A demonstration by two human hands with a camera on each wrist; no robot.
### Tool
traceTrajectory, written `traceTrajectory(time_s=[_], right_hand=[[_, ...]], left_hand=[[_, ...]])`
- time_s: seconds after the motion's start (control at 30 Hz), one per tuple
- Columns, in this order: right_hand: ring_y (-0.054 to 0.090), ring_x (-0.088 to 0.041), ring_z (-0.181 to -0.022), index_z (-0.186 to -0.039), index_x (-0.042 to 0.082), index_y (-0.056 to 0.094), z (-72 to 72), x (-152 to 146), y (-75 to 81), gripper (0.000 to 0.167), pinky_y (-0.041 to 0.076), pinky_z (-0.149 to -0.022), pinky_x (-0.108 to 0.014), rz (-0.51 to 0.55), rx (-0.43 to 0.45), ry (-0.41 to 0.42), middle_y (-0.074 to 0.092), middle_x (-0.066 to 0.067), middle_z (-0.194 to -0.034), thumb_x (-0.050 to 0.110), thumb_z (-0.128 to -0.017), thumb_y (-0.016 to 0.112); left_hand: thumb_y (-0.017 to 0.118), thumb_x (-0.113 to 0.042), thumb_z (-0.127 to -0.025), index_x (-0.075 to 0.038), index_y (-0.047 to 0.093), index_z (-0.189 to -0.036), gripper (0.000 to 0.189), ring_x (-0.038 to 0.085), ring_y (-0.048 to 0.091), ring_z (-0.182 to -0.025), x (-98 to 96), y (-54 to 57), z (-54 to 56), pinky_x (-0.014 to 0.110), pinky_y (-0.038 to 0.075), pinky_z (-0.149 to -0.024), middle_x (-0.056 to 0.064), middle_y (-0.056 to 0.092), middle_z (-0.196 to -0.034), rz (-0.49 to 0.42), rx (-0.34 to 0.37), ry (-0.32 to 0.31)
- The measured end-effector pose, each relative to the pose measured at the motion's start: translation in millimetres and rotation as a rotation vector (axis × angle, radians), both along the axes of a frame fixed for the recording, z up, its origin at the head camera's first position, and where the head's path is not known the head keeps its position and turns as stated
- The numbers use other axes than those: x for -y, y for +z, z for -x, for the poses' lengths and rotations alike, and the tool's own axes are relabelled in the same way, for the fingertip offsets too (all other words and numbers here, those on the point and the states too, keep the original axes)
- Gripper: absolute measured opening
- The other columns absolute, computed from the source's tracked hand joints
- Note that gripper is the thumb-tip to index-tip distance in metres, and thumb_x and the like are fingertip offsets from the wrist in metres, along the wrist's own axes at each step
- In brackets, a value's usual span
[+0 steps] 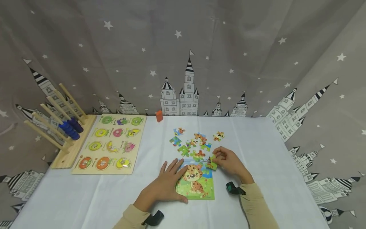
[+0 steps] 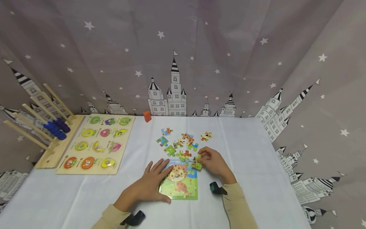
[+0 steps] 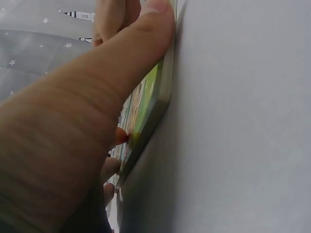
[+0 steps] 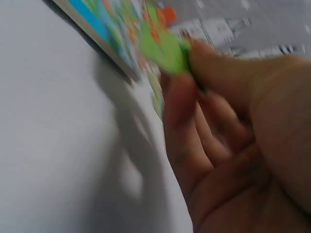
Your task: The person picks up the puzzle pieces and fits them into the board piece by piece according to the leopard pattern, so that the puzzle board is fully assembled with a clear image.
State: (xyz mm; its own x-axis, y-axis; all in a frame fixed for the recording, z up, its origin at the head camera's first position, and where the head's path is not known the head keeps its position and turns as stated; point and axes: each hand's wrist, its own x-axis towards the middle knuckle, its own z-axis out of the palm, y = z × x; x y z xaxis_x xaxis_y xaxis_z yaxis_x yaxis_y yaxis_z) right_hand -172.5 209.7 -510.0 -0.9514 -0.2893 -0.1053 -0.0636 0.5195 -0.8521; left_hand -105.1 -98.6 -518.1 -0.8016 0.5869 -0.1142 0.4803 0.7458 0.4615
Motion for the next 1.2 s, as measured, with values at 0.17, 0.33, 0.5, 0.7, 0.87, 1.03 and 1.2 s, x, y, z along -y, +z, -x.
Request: traceTrajectory(time_s=[0.17, 0.33, 0.5, 0.7, 0.87, 1.03, 1.2], right_hand=[[0.062, -0.008, -0.069, -0.105, 0.012, 0.069, -23.5, 15, 4.0, 0.017, 0.052, -0.064, -0.022, -0.04, 0.034, 0.267, 0.07, 0.0, -0.081, 0.019, -0.092, 0.076], [0.061, -0.005, -0.072, -0.101, 0.017, 0.072, -34.4, 29, 7.8, 0.016, 0.051, -0.065, -0.022, -0.107, 0.012, 0.347, 0.068, 0.006, -0.083, 0.022, -0.089, 0.08], [0.056, -0.003, -0.071, -0.099, 0.019, 0.073, -36.9, 33, 9.0, 0.017, 0.05, -0.066, -0.022, -0.201, -0.031, 0.374, 0.064, 0.01, -0.083, 0.024, -0.087, 0.082], [0.052, -0.001, -0.072, -0.098, 0.016, 0.071, -40.9, 32, 12.5, 0.018, 0.048, -0.066, -0.021, -0.261, -0.078, 0.406, 0.062, 0.008, -0.084, 0.02, -0.085, 0.083], [0.05, 0.0, -0.069, -0.096, 0.014, 0.07, -44.3, 34, 13.4, 0.02, 0.047, -0.063, -0.019, -0.283, -0.104, 0.4, 0.061, 0.004, -0.084, 0.017, -0.083, 0.085], [0.05, 0.001, -0.069, -0.098, 0.014, 0.069, -44.3, 34, 13.5, 0.022, 0.048, -0.064, -0.02, -0.29, -0.1, 0.402, 0.062, 0.005, -0.085, 0.016, -0.083, 0.085], [0.056, -0.005, -0.075, -0.103, 0.013, 0.07, -24.7, 21, 17.2, 0.025, 0.051, -0.068, -0.022, -0.242, -0.065, 0.341, 0.064, 0.004, -0.088, 0.026, -0.086, 0.083]], left_hand=[[0.075, -0.081, -0.066, -0.02, 0.029, -0.162, 0.122, 0.037, 0.01, -0.16, 2.7, 0.3, 1.6, 0.07, 0.006, -0.124, 0.009, 0.013, -0.173, 0.004, -0.006, 0.02], [0.075, -0.081, -0.066, -0.02, 0.029, -0.162, 0.123, 0.037, 0.01, -0.16, 5.3, 1.1, 3.6, 0.071, 0.007, -0.124, 0.01, 0.014, -0.173, 0.006, -0.021, 0.021], [0.07, -0.078, -0.075, -0.02, 0.031, -0.162, 0.112, 0.036, 0.01, -0.16, 4.3, -0.5, 4.0, 0.07, 0.007, -0.124, 0.009, 0.015, -0.173, -0.002, -0.009, 0.03], [0.057, -0.073, -0.09, -0.017, 0.037, -0.158, 0.09, 0.037, 0.014, -0.159, -11.3, -5.7, -3.0, 0.074, 0.01, -0.12, 0.01, 0.021, -0.171, 0.007, -0.063, 0.107], [0.055, -0.076, -0.088, -0.014, 0.039, -0.156, 0.094, 0.041, 0.016, -0.158, -24.3, -6.5, -9.4, 0.077, 0.012, -0.118, 0.014, 0.023, -0.169, 0.023, -0.1, 0.165], [0.055, -0.081, -0.084, -0.008, 0.039, -0.155, 0.103, 0.043, 0.016, -0.157, -32.2, -10.0, -14.0, 0.079, 0.014, -0.116, 0.019, 0.023, -0.168, 0.046, -0.145, 0.19], [0.055, -0.083, -0.083, -0.007, 0.037, -0.155, 0.106, 0.044, 0.015, -0.157, -36.0, -9.8, -16.4, 0.079, 0.016, -0.115, 0.021, 0.023, -0.168, 0.049, -0.15, 0.198]])
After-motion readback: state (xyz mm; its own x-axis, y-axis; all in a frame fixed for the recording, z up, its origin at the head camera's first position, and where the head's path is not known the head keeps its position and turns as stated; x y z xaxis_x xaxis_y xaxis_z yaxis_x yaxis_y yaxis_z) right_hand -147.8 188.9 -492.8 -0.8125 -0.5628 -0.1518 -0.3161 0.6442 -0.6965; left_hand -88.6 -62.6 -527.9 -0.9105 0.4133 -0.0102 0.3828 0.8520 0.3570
